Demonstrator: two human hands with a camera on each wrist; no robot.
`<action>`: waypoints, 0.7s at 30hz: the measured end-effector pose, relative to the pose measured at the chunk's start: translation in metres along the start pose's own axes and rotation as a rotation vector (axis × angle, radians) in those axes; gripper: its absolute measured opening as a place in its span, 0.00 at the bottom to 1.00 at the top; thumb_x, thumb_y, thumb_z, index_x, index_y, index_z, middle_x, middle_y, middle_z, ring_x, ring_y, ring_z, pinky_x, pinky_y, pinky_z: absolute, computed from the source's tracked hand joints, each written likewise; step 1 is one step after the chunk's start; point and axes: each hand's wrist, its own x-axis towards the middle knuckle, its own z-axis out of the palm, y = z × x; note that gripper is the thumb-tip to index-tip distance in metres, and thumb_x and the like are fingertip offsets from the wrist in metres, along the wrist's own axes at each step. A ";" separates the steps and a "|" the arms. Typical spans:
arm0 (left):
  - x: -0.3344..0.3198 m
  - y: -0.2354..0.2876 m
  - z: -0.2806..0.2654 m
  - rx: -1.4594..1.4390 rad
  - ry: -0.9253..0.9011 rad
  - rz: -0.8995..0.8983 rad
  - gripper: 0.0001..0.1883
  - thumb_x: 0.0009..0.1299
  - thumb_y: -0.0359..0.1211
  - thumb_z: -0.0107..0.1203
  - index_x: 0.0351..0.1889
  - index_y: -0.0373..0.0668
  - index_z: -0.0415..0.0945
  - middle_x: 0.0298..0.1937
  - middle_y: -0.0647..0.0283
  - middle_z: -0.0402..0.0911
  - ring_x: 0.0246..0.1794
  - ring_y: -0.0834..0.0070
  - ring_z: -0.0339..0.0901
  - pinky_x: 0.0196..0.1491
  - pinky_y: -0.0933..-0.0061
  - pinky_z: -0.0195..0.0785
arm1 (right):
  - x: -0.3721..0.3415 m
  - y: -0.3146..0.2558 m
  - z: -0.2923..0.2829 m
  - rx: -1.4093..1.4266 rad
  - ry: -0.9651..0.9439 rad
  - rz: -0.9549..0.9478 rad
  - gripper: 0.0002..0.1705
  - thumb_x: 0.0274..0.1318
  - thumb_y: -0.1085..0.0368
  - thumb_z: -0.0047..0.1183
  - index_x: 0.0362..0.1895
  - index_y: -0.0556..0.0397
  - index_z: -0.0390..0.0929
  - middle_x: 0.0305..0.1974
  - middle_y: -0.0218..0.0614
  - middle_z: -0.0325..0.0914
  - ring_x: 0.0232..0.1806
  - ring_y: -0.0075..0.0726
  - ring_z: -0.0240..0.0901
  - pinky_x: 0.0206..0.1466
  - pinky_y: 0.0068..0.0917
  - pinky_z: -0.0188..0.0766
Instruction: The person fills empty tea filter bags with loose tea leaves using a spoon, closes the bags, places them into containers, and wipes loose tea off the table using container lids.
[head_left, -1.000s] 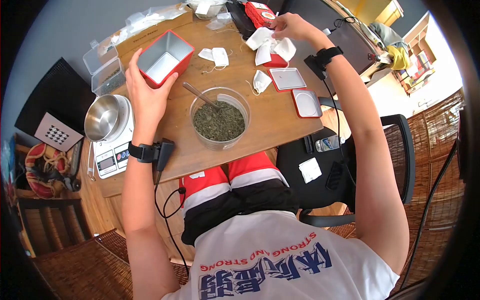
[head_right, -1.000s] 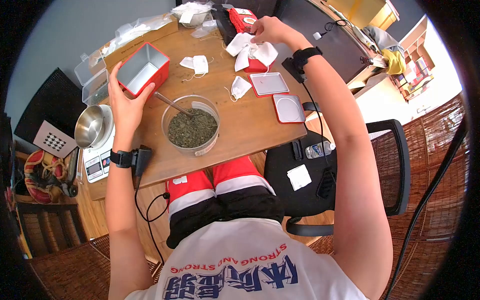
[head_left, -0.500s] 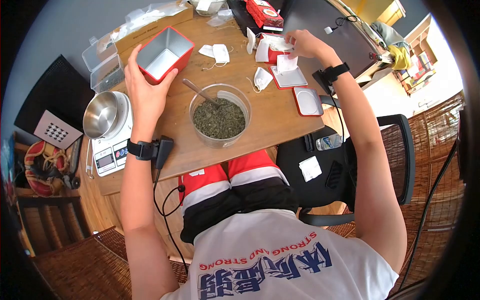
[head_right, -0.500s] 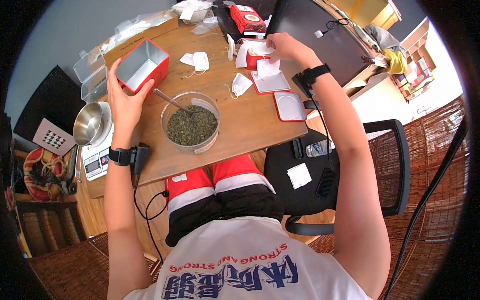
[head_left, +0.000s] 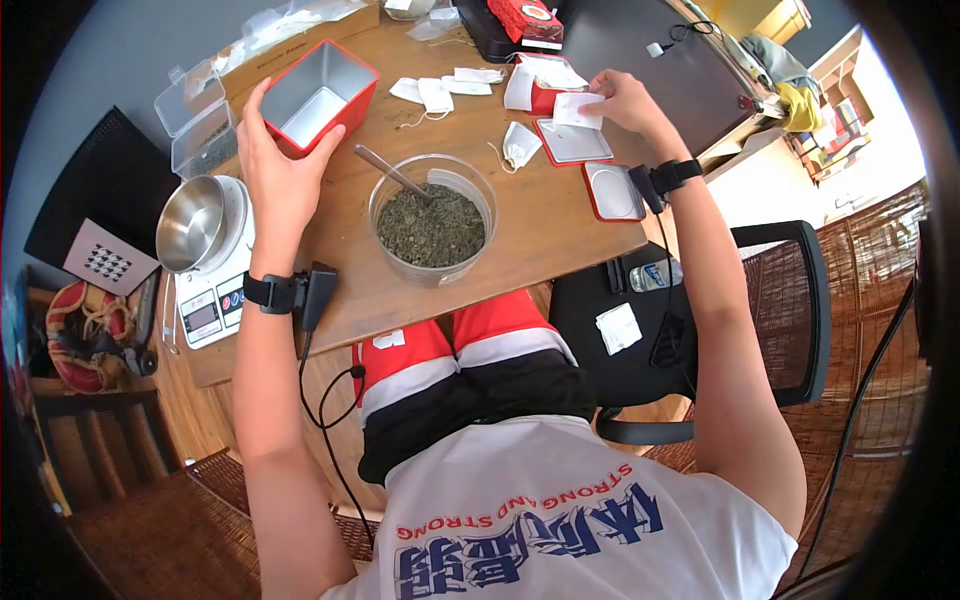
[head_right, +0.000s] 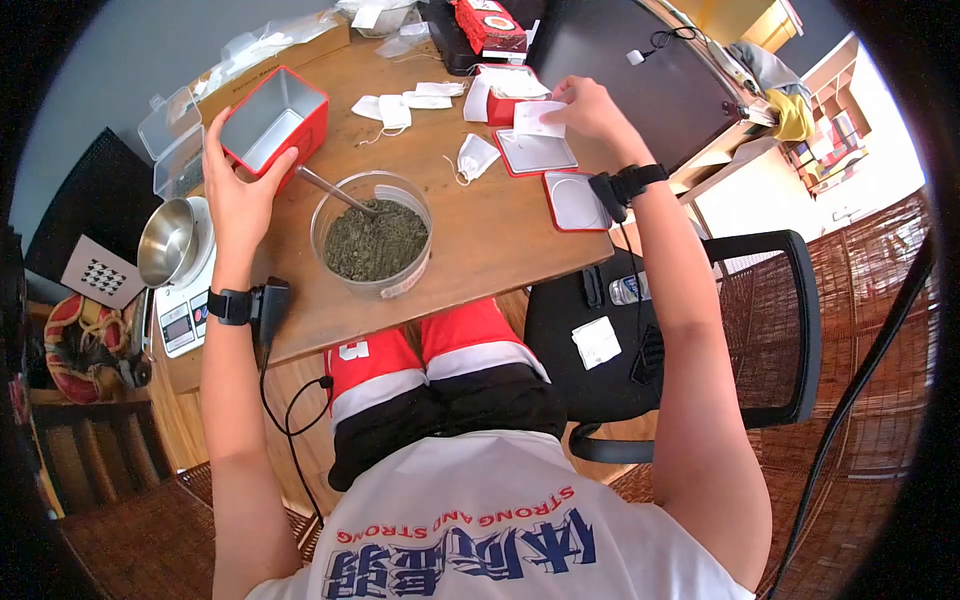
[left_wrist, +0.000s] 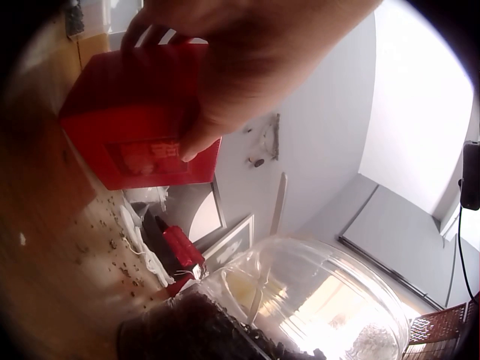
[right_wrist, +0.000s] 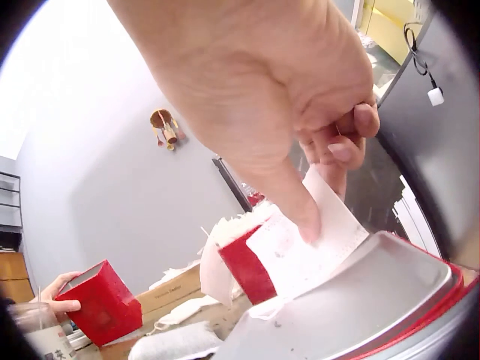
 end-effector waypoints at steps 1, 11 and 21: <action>0.000 0.002 0.000 -0.002 -0.004 -0.005 0.47 0.58 0.38 0.78 0.74 0.43 0.62 0.65 0.48 0.72 0.66 0.51 0.71 0.68 0.54 0.66 | -0.001 -0.004 -0.006 0.001 -0.044 -0.014 0.28 0.45 0.54 0.74 0.50 0.54 0.85 0.42 0.48 0.87 0.47 0.49 0.84 0.54 0.39 0.78; 0.002 -0.006 0.002 0.028 -0.033 -0.025 0.49 0.59 0.41 0.78 0.75 0.44 0.61 0.68 0.46 0.69 0.67 0.54 0.73 0.66 0.56 0.72 | 0.058 -0.019 -0.003 -0.326 0.187 -0.507 0.16 0.56 0.59 0.61 0.48 0.49 0.87 0.41 0.49 0.87 0.48 0.56 0.83 0.53 0.45 0.78; 0.002 -0.008 0.001 0.040 -0.032 -0.037 0.50 0.57 0.46 0.78 0.75 0.45 0.61 0.66 0.45 0.71 0.66 0.51 0.72 0.68 0.54 0.68 | 0.007 -0.124 0.002 -0.169 0.318 -0.468 0.18 0.55 0.55 0.64 0.38 0.58 0.85 0.34 0.55 0.85 0.38 0.60 0.84 0.45 0.47 0.80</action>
